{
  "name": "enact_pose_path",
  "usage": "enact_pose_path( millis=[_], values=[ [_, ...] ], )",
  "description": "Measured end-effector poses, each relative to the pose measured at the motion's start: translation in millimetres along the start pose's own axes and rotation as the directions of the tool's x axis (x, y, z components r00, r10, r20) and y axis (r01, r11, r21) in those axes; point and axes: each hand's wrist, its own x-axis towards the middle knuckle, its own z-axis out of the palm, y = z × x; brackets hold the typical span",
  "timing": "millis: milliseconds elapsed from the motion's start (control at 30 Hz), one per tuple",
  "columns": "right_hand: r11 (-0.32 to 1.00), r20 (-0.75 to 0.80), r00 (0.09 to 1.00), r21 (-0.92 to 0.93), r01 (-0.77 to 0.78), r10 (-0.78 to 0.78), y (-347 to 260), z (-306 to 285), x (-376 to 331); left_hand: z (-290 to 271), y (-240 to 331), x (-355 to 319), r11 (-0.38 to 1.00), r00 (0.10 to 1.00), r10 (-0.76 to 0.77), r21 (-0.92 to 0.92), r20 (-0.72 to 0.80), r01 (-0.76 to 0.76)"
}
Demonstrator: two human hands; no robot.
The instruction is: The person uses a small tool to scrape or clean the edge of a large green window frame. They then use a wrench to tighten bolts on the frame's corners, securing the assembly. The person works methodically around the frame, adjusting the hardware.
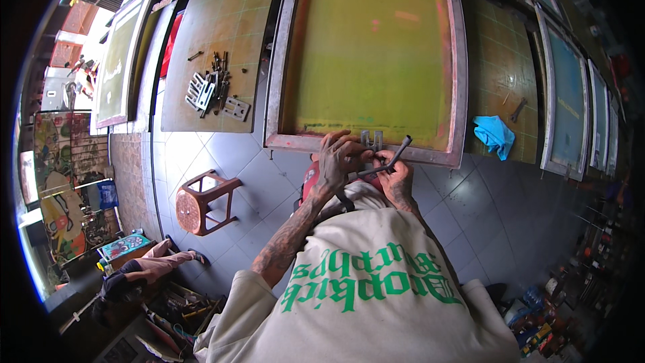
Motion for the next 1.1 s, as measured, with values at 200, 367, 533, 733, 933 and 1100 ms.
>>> enact_pose_path(
  millis=[200, 367, 533, 733, 933, 1100],
  values=[
    [0.988, -0.136, 0.987, -0.144, 0.062, -0.082, -12, 8, -4, -26, 20, 22, 0.999, 0.998, 0.017, 0.031, -0.062, -0.015],
    [0.970, -0.034, 0.998, -0.239, 0.041, -0.051, -26, 6, 5, 14, 2, 12, 0.991, 0.976, -0.028, 0.119, -0.216, 0.055],
    [0.998, -0.128, 0.992, -0.063, -0.005, -0.003, -17, 10, 1, 9, -12, 4, 0.994, 0.995, -0.099, -0.049, 0.017, 0.099],
    [0.997, 0.043, 0.997, -0.013, -0.071, 0.071, -2, -6, 3, 7, -11, -2, 0.966, 0.976, -0.152, -0.186, 0.158, 0.181],
    [0.965, 0.093, 0.984, 0.204, -0.166, 0.150, -49, 2, 17, -26, 19, 11, 0.782, 0.927, -0.341, -0.500, 0.155, 0.371],
    [0.995, 0.206, 0.976, 0.061, -0.085, 0.071, -91, 39, 59, -67, 0, 27, 0.596, 0.804, -0.585, -0.614, 0.109, 0.517]
  ],
)
